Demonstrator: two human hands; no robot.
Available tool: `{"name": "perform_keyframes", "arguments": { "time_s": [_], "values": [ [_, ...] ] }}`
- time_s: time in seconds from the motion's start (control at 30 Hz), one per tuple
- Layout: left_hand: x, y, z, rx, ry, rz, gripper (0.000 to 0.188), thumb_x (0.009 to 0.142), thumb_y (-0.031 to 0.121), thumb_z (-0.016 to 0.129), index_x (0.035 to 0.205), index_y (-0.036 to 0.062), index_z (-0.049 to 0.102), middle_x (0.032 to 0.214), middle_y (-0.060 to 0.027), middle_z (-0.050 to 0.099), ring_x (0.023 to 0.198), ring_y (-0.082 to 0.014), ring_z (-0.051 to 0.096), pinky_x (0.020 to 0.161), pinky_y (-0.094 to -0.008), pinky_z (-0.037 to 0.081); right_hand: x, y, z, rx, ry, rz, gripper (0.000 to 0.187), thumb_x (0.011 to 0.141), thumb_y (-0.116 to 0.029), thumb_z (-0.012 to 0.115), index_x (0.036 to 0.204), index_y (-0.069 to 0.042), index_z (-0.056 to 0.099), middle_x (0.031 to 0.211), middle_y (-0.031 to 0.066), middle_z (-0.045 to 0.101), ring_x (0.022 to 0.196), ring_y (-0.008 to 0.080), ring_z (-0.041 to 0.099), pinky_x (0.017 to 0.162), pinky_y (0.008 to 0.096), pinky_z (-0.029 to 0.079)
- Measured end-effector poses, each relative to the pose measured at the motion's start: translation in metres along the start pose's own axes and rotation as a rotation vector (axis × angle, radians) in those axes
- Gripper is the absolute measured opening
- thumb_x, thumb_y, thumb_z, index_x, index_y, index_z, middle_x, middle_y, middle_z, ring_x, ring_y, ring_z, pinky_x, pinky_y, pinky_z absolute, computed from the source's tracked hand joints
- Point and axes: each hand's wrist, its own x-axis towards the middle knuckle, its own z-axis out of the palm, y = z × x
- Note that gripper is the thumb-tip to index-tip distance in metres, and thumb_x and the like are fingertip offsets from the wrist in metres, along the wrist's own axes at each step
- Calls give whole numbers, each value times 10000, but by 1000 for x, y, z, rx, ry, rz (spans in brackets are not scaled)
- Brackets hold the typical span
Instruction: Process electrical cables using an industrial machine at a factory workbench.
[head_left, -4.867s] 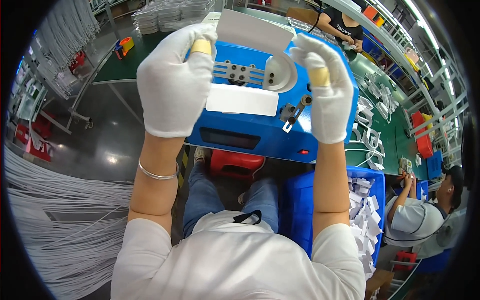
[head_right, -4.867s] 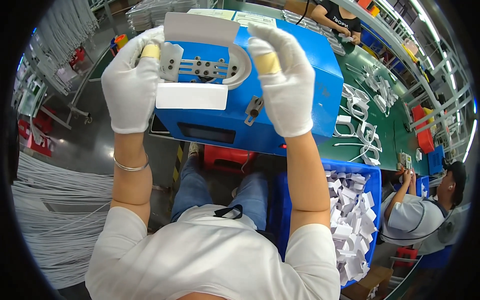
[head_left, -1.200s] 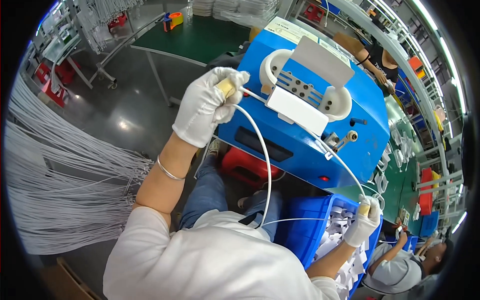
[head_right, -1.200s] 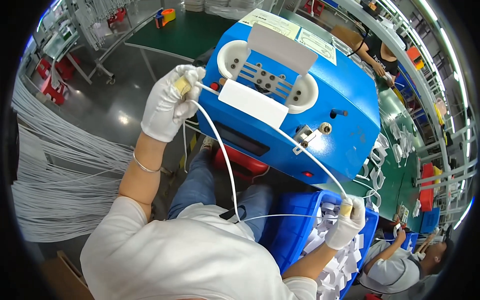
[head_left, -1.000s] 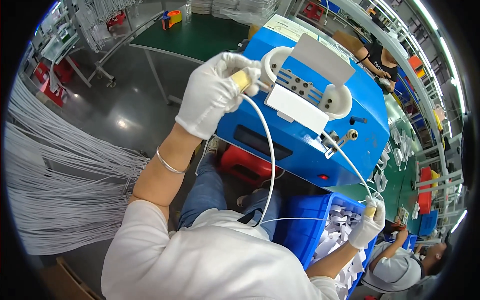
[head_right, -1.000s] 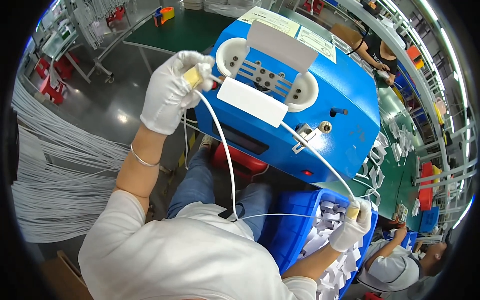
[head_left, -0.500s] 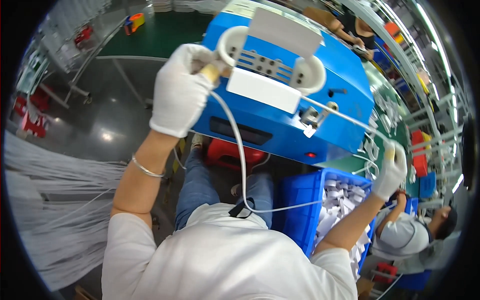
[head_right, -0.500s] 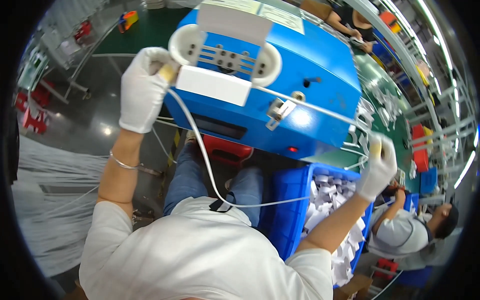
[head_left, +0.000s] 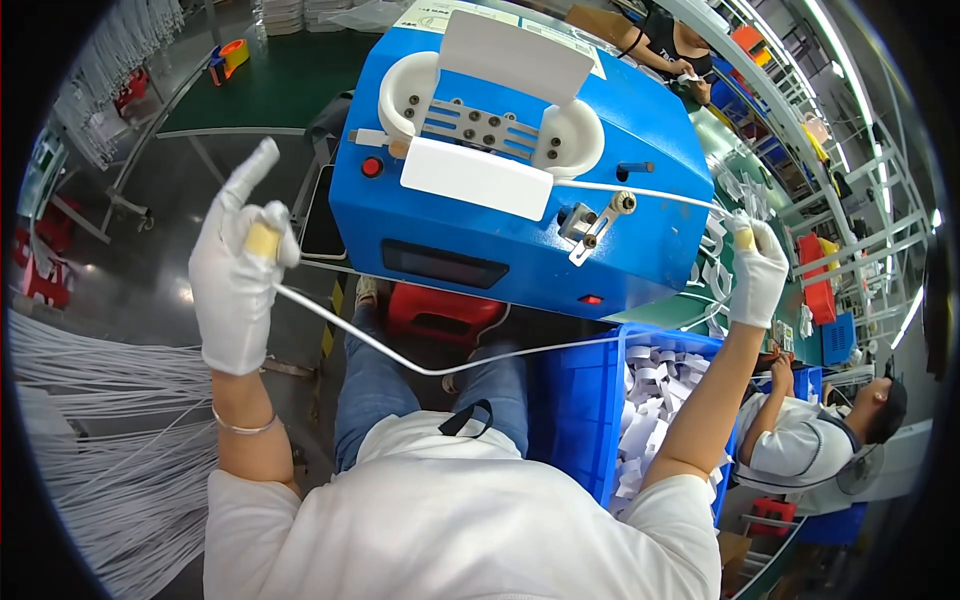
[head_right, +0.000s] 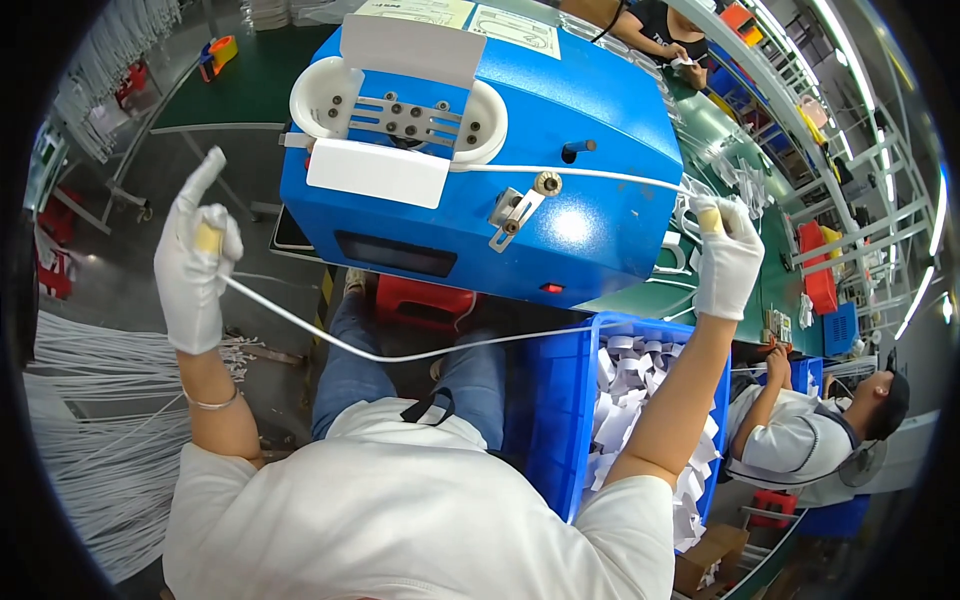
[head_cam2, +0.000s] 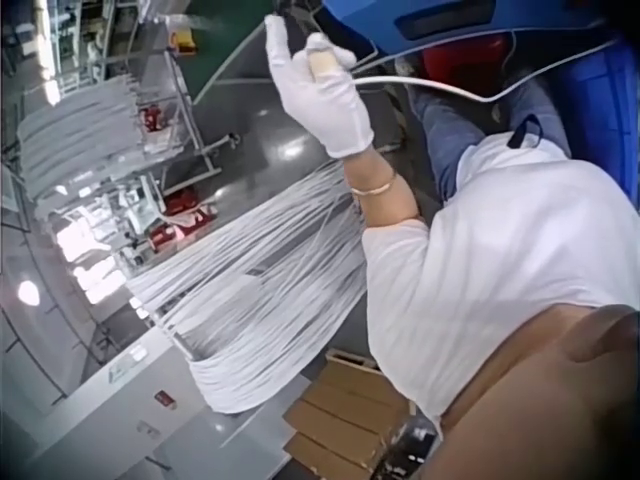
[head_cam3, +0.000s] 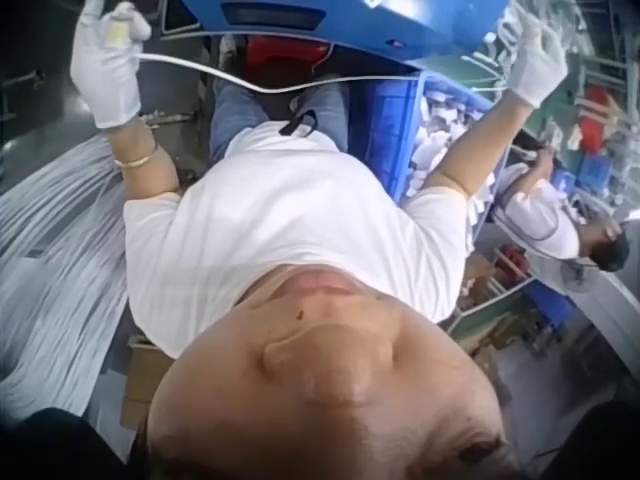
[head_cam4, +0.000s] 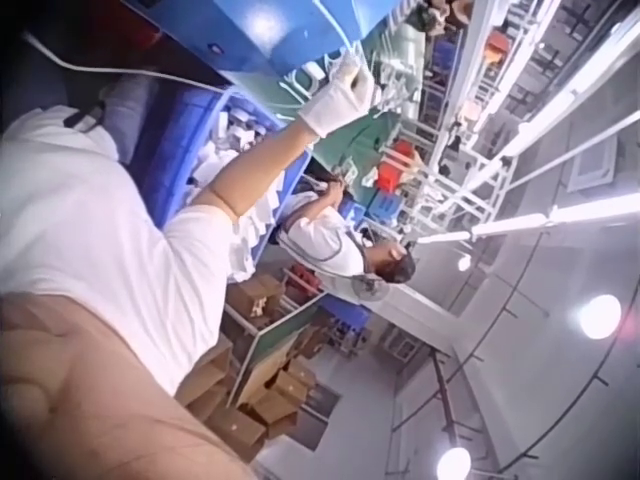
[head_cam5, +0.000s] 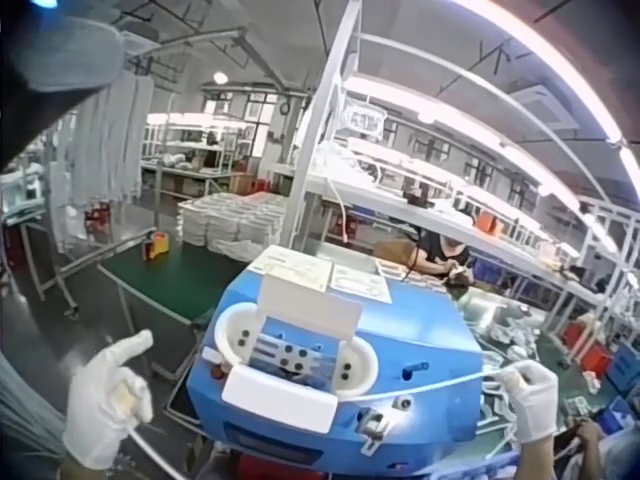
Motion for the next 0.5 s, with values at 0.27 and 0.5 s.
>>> {"name": "perform_keyframes", "arguments": {
  "time_s": [0.27,0.5],
  "values": [
    [-33,-7,-2,-30,-626,-289,570,807,367,671,1144,-76,546,676,-83,618,487,-36,491,429,-136,350,-16,26,-33,25,-2,85,140,841,-182,649,845,-42,656,722,-73,532,614,8,394,529,174,279],
    [-61,-55,37,-46,-1069,-778,335,890,24,496,1224,11,526,933,-97,649,608,-88,561,587,-211,481,-26,57,-64,-6,21,109,101,836,-137,650,881,-47,644,722,-62,555,573,-3,389,486,161,270]
  ]
}}
